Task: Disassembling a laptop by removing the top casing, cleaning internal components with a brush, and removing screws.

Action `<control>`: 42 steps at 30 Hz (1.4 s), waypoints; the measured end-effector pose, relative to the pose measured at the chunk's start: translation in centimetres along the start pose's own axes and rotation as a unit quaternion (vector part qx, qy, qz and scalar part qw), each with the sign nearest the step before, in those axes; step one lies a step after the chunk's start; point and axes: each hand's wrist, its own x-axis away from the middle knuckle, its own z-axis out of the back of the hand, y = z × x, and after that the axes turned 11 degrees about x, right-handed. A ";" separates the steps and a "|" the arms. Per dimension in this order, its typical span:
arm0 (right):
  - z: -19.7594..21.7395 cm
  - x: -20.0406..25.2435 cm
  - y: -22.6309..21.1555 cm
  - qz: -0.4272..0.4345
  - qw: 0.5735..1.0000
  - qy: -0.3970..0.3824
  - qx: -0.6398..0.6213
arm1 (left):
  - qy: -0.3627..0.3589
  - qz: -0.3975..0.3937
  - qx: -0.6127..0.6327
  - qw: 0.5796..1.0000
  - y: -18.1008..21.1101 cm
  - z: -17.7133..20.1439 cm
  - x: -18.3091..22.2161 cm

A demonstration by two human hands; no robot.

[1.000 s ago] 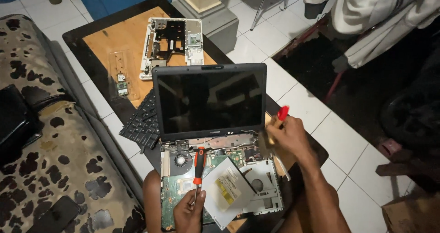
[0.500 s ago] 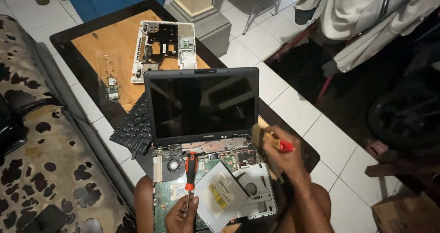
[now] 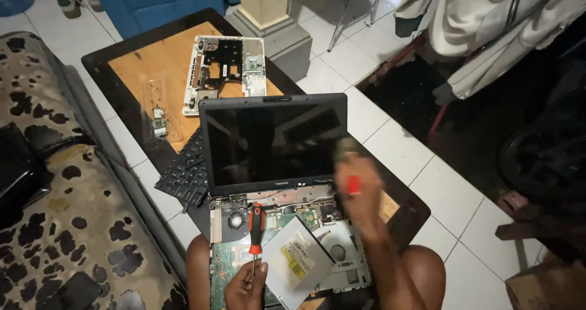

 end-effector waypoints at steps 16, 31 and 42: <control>3.9 -6.5 4.1 -0.210 0.939 0.166 -0.217 | -0.025 0.024 0.086 0.996 -0.2 0.7 -0.2; -5.1 -10.4 -19.1 0.307 0.909 -0.175 -0.223 | -0.055 0.047 0.087 0.994 0.9 0.9 0.4; 0.8 12.9 0.9 0.074 0.835 -0.444 -0.316 | -0.085 -0.031 0.113 0.989 0.7 1.1 0.8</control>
